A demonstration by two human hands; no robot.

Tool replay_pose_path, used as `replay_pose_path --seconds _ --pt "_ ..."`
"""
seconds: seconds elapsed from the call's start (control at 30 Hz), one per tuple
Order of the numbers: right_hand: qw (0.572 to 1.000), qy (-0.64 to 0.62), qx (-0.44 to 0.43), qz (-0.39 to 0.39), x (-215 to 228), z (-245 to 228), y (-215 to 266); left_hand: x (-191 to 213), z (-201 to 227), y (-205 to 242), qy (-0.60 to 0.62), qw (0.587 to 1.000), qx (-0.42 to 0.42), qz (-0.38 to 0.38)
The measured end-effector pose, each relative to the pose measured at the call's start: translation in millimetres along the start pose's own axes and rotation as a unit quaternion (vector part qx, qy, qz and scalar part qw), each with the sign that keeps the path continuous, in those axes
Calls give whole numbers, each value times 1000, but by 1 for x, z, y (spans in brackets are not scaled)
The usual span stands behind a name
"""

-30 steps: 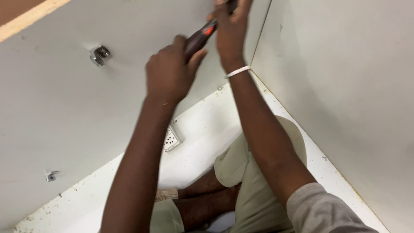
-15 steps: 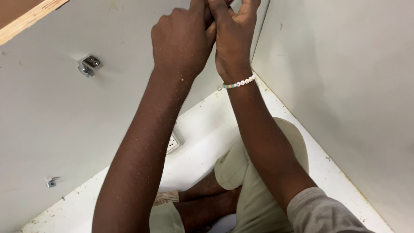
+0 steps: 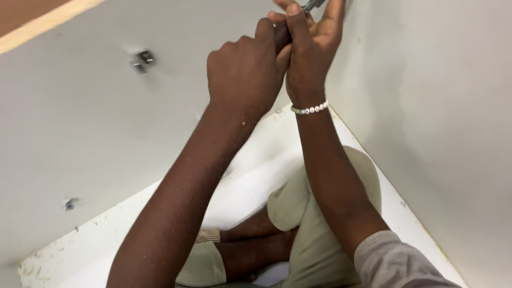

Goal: The person scrapes the interior surfaces and corners of a white wooden cabinet using a chisel to remove debris.

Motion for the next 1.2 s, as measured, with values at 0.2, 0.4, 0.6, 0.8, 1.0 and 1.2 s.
replay_pose_path --seconds 0.2,0.4,0.6,0.8,1.0,1.2 --pt "990 2 107 -88 -36 -17 27 24 -15 13 69 991 -13 117" --pt "984 -133 -39 -110 -16 -8 27 -1 2 -22 126 985 -16 118" --pt "991 -106 77 -32 -15 -4 41 -5 13 -22 192 970 -100 110" --pt "978 -70 190 44 -15 -15 47 5 25 -24 311 932 -178 49" --pt "971 -65 211 94 -4 -17 47 2 36 -35 289 939 -185 35" --pt "986 -11 157 53 -7 -21 53 -2 11 -30 528 840 -108 -59"
Point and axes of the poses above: each hand's wrist, its own y-axis away from the middle knuckle, its own x-axis out of the back of the hand, z = x × y, the point moved 2 cm from there along -y, towards the middle knuckle, and after that the axes turned 12 degrees about -x, right-handed, at the moved point
